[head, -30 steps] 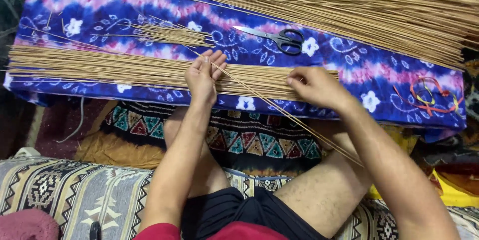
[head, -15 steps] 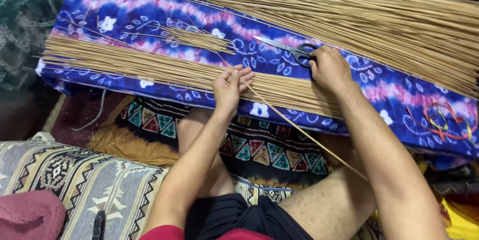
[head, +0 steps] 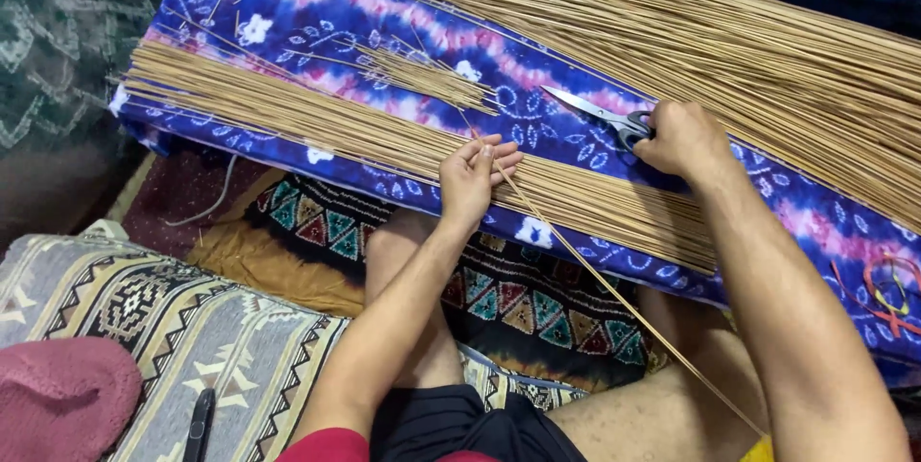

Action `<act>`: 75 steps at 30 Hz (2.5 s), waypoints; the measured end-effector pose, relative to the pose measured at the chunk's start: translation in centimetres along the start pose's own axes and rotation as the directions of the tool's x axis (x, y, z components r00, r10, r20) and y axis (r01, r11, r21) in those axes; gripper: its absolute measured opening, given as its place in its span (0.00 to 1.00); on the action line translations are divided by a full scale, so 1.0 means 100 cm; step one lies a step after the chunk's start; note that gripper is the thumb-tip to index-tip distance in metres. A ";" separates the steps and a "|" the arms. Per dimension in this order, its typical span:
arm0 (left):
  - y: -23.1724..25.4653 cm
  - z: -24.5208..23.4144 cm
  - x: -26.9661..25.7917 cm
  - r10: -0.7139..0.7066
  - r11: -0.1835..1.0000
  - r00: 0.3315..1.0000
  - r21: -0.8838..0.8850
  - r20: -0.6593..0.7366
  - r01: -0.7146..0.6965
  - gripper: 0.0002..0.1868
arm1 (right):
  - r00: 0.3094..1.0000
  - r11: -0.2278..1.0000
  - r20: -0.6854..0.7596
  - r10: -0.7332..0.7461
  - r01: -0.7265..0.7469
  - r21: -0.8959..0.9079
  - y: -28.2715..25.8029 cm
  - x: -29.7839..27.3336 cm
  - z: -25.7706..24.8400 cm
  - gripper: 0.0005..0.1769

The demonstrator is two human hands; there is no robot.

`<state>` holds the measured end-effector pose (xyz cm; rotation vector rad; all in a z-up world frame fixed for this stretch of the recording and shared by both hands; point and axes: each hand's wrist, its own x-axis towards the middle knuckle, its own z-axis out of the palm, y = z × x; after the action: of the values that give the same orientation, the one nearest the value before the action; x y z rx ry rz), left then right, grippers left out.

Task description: Organizing and trimming long bamboo sticks on a low table while sitting on the floor.

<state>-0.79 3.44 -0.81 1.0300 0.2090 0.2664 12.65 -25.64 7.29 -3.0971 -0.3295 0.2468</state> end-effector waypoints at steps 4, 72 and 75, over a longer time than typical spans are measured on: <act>-0.002 -0.002 0.006 0.018 1.000 1.000 -0.023 -0.004 -0.019 0.13 | 0.994 0.999 0.103 0.047 -0.049 0.015 -0.013 0.000 -0.014 0.25; 0.004 0.006 0.007 -0.025 0.992 0.995 -0.121 0.095 0.036 0.14 | 0.986 0.979 0.136 -0.098 0.120 -0.165 -0.008 -0.007 -0.024 0.20; 0.005 0.008 0.003 -0.057 0.975 0.989 -0.208 0.135 0.084 0.14 | 0.999 0.998 0.028 -0.042 0.043 -0.038 0.013 -0.002 -0.006 0.19</act>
<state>-0.38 3.14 0.01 0.8216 0.0980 0.1534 12.79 -26.91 7.83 -3.1233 -0.4050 0.2860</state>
